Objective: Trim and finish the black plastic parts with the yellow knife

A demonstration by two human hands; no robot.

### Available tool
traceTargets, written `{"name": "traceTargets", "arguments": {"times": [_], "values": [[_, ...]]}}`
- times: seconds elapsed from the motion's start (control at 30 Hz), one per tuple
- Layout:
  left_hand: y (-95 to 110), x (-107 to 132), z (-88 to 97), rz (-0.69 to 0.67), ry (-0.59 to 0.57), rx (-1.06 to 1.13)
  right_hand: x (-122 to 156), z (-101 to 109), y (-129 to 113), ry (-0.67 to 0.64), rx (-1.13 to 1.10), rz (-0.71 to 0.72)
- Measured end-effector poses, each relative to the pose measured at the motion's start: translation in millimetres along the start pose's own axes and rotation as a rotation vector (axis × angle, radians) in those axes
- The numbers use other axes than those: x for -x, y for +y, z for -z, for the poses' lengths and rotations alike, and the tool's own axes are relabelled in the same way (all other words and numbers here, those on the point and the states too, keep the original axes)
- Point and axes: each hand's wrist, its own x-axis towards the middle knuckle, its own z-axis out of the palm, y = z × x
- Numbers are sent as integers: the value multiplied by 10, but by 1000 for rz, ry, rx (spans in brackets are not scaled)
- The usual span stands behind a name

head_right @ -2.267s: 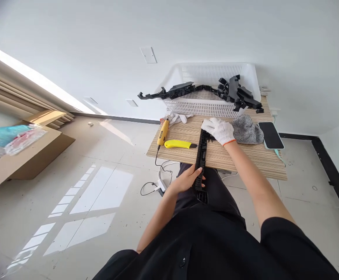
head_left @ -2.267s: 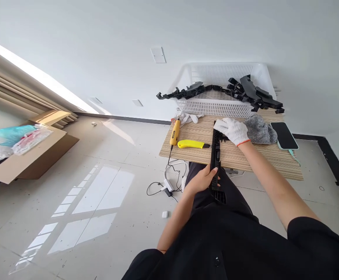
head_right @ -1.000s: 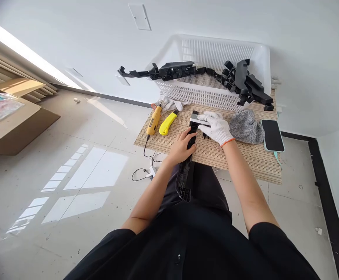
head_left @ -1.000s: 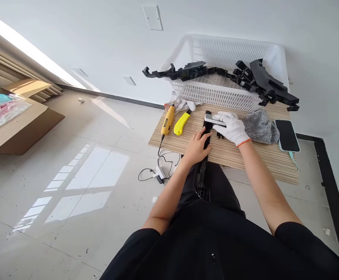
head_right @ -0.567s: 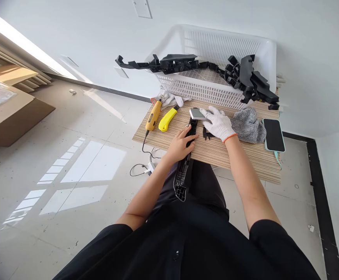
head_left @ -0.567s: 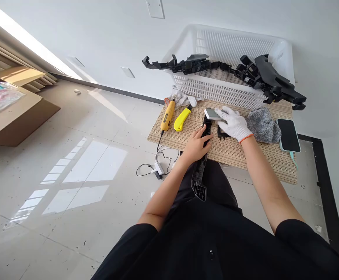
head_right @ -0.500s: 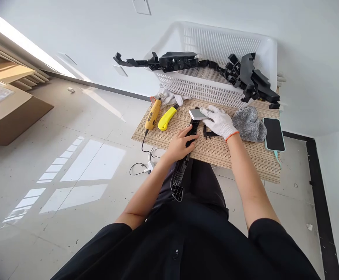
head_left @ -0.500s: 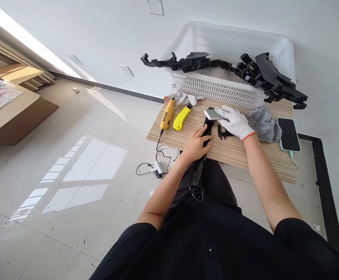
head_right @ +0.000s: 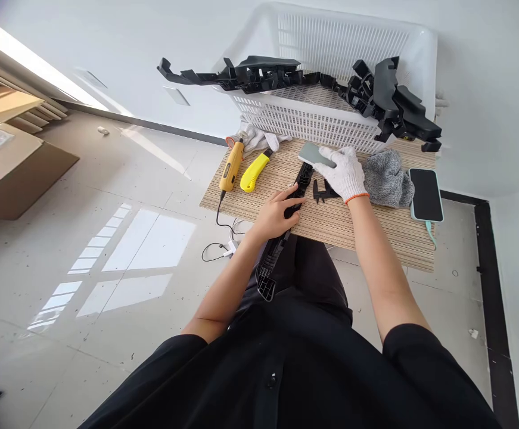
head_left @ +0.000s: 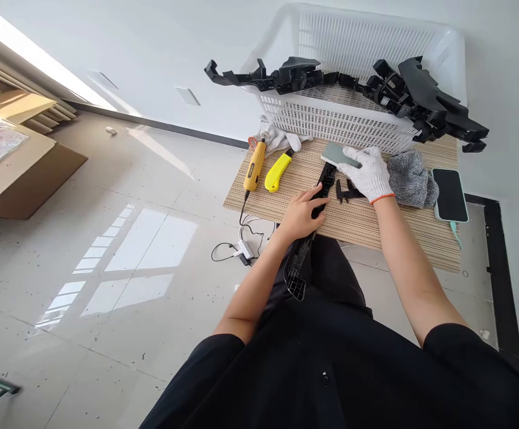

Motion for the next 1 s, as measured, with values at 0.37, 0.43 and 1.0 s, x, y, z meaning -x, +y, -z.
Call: {"name": "traceTargets", "arguments": {"times": [0.37, 0.43, 1.0], "values": [[-7, 1, 3, 0, 4, 14, 1, 19, -36, -39, 6, 28], [-3, 4, 0, 10, 10, 11, 11, 31, -47, -9, 15, 4], [-37, -12, -16, 7, 24, 15, 32, 18, -95, -69, 36, 128]]}}
